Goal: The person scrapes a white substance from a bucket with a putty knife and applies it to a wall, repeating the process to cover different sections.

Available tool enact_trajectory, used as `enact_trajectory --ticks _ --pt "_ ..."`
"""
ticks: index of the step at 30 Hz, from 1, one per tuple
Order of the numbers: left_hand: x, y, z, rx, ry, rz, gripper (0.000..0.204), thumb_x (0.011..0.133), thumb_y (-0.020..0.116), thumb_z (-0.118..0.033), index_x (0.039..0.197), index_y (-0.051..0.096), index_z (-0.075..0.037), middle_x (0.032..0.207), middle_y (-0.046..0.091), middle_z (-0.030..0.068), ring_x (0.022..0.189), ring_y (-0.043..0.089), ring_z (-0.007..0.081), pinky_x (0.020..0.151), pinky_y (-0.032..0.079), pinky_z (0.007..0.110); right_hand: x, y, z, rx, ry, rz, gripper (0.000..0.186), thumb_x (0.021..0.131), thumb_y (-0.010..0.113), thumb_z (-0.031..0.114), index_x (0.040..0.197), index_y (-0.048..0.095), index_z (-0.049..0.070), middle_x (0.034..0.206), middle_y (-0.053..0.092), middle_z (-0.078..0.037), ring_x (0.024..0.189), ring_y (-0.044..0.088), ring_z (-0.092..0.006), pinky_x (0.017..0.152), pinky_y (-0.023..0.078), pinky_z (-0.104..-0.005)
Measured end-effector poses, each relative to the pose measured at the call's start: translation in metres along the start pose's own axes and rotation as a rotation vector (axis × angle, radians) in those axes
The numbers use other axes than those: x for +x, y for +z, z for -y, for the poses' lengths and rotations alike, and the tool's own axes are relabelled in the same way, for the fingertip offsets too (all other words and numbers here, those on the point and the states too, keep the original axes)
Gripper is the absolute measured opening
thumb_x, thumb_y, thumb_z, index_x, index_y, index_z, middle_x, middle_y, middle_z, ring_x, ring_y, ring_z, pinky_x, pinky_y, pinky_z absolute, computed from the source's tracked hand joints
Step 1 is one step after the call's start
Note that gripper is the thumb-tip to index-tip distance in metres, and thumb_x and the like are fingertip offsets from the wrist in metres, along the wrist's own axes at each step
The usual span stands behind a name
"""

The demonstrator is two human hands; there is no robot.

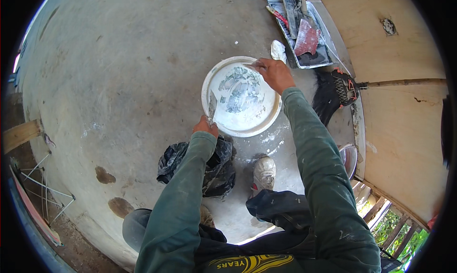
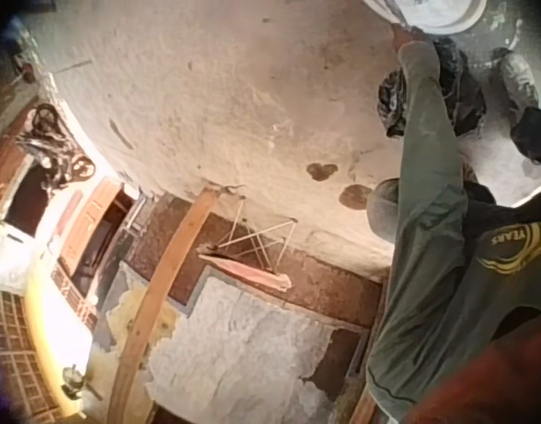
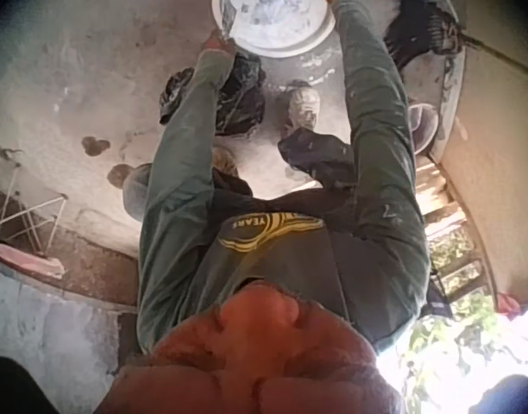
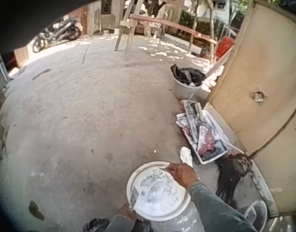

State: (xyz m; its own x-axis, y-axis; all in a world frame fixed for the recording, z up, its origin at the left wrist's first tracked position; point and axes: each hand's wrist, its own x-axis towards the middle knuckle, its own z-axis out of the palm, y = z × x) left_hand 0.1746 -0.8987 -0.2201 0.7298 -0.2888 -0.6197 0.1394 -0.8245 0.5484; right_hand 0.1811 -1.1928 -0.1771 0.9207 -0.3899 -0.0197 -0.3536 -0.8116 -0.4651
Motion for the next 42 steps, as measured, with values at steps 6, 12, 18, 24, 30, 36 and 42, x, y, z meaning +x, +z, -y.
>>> enact_trajectory --ticks 6,12,18,24,30,36,42 --pt "0.000 0.015 0.015 -0.012 0.032 -0.086 0.029 0.084 0.062 -0.019 0.102 0.055 0.002 0.092 0.066 0.0293 0.095 0.062 0.0477 0.080 0.049 0.050 -0.005 0.045 0.006 -0.354 -0.140 0.050 0.019 0.087 0.059 0.016 0.099 0.073 0.013 0.089 0.071 -0.013 0.084 0.069 -0.0320 0.075 0.054 -0.0436" --pt "0.016 0.020 0.026 -0.052 0.011 -0.081 0.030 0.087 0.059 -0.020 0.107 0.055 0.002 0.079 0.066 0.0246 0.058 0.066 0.0361 0.055 0.054 0.044 -0.101 0.056 0.009 -0.178 -0.055 0.137 0.022 0.082 0.054 0.007 0.094 0.071 0.013 0.089 0.070 -0.012 0.082 0.067 -0.0319 0.073 0.053 -0.0451" --pt "0.020 0.004 0.021 -0.180 -0.105 0.030 0.035 0.084 0.061 -0.019 0.112 0.058 0.002 0.104 0.065 0.0299 0.101 0.062 0.0455 0.089 0.050 0.047 -0.128 0.030 0.025 -0.103 -0.039 0.333 0.027 0.085 0.058 0.007 0.106 0.072 0.016 0.091 0.070 -0.013 0.082 0.067 -0.0342 0.075 0.054 -0.0440" --pt "0.027 0.015 0.024 -0.025 -0.073 -0.003 0.047 0.090 0.059 -0.020 0.129 0.050 0.005 0.087 0.068 0.0233 0.049 0.065 0.0296 0.046 0.053 0.040 -0.056 0.006 -0.025 -0.143 0.026 0.079 0.022 0.085 0.062 0.017 0.106 0.071 0.013 0.090 0.069 -0.020 0.082 0.067 -0.0373 0.075 0.054 -0.0467" --pt "0.009 -0.002 -0.009 0.006 -0.108 0.048 0.036 0.085 0.062 -0.019 0.115 0.057 0.000 0.104 0.066 0.0286 0.102 0.062 0.0453 0.089 0.050 0.047 -0.097 0.051 0.006 -0.482 0.197 0.168 0.020 0.086 0.054 0.016 0.097 0.070 0.016 0.083 0.070 -0.012 0.078 0.069 -0.0333 0.070 0.054 -0.0454" --pt "0.012 -0.006 0.002 0.035 -0.066 0.007 0.047 0.086 0.063 -0.025 0.123 0.055 0.003 0.111 0.064 0.0271 0.108 0.062 0.0410 0.095 0.048 0.042 -0.165 0.078 0.070 -0.282 0.178 0.206 0.017 0.084 0.053 0.012 0.092 0.068 0.015 0.081 0.069 -0.010 0.076 0.068 -0.0331 0.068 0.053 -0.0469" --pt "0.012 -0.009 -0.013 0.060 -0.058 0.030 0.034 0.084 0.062 -0.018 0.113 0.059 -0.001 0.106 0.066 0.0271 0.103 0.063 0.0433 0.090 0.050 0.047 -0.100 0.033 0.009 -0.080 0.266 0.011 0.020 0.086 0.058 0.019 0.100 0.070 0.013 0.088 0.069 -0.018 0.083 0.067 -0.0386 0.076 0.054 -0.0475"
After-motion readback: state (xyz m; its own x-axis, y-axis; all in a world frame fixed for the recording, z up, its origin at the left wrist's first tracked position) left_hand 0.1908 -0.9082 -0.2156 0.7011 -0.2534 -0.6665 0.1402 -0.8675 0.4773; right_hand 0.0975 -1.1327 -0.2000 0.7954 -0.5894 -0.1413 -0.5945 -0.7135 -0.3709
